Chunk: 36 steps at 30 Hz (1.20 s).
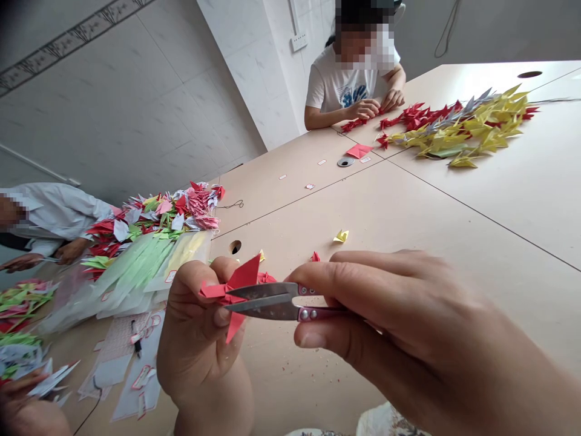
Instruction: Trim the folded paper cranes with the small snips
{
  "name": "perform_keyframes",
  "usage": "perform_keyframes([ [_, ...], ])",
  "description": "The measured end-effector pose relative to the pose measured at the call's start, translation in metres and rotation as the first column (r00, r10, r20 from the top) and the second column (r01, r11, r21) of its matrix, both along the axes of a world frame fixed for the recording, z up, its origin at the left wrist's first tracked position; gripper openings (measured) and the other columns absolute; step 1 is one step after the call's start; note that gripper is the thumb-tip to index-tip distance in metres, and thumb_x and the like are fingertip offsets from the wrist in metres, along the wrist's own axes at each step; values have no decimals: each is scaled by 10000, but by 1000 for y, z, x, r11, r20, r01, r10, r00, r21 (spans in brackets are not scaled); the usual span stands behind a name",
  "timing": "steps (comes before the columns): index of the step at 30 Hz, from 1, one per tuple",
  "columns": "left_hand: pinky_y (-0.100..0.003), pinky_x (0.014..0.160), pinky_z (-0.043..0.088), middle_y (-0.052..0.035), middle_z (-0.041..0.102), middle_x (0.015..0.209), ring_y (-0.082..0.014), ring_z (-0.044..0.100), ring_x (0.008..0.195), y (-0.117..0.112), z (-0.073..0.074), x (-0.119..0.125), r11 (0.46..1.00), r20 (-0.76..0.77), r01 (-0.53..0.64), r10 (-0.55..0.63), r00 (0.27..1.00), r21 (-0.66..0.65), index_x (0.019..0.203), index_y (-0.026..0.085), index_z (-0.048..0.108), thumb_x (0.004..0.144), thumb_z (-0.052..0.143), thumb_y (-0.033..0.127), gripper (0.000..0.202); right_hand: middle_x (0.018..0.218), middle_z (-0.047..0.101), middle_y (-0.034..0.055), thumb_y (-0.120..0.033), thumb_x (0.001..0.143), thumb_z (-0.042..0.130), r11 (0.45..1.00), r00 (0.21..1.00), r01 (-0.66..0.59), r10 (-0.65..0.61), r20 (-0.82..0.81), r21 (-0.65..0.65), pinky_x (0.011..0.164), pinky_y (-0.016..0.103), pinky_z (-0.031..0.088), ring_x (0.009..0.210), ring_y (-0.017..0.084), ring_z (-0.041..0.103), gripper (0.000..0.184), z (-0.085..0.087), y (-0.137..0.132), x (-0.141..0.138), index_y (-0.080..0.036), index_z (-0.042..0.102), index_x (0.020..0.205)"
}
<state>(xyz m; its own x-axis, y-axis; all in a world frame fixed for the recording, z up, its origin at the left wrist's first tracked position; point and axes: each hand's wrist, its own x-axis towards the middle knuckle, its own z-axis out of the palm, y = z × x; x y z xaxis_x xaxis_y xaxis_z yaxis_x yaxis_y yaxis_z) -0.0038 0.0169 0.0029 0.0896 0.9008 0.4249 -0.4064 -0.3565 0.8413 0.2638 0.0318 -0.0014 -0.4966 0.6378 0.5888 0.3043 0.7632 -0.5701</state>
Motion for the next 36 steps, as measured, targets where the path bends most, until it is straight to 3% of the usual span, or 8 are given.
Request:
perform_keyframes([
  [6,-274,753,807,21,953,1007,-176,924,789,1,-8,-4,995,-25,-51,53,998,80,1089,336,964,1026,1141,261,202,1019,923,30,-380,1272,789,999,998,-41,39,-44,-30,703,374,672,857,306,910,229,-1,1,-3,-416,885,1478],
  [10,-280,911,842,20,997,1118,-177,977,928,-3,-13,-3,982,-25,-156,159,987,110,1123,343,1002,1029,1124,203,208,1053,941,72,-624,1070,1044,998,997,32,-36,-71,-57,777,427,740,984,392,936,491,-7,-1,-5,-401,961,1500],
  [14,-258,946,824,28,996,1123,-168,974,958,-9,-11,1,963,-59,-238,248,967,129,1141,337,982,1004,1125,139,280,1026,920,76,-724,1005,1083,995,994,49,-57,-90,-86,781,426,749,1015,399,927,576,-13,-4,-2,-390,976,1460],
  [18,-177,855,776,48,984,1130,-130,946,916,-11,-9,6,947,-62,-299,307,950,113,1235,369,980,992,1137,123,380,958,880,57,-698,1053,1057,990,990,75,-88,-110,-119,692,383,702,882,344,883,560,-11,-1,2,-378,955,1500],
  [21,-171,891,789,46,975,1132,-113,917,889,-10,-9,6,947,-62,-287,297,953,142,1301,383,1013,1007,1111,111,412,894,826,3,-632,1219,891,989,990,67,-83,-117,-134,566,296,595,711,235,782,368,-5,2,-1,-419,908,1519],
  [25,-169,978,782,-1,966,1174,-143,927,1077,-9,-12,2,956,-144,-236,262,954,173,1335,397,1042,1079,1037,117,379,781,739,-80,-699,1255,827,989,987,-36,13,-158,-142,462,212,486,545,140,630,301,4,6,-16,-417,853,1357],
  [29,-223,1044,797,-27,959,1176,-184,937,1125,-10,-13,0,961,-190,-207,242,952,184,1305,370,1043,1082,1069,220,270,664,677,-118,-427,1192,969,991,973,-1,-30,-227,-135,427,185,388,464,94,486,136,6,8,-32,-341,875,1145],
  [36,-274,1006,812,-38,971,1150,-213,963,1083,-10,-12,4,963,-200,-222,251,947,155,1166,339,1030,1028,1133,255,192,701,793,-55,-196,1105,761,969,968,-16,-46,-245,-246,516,199,489,535,119,648,173,10,10,-39,-280,829,970],
])
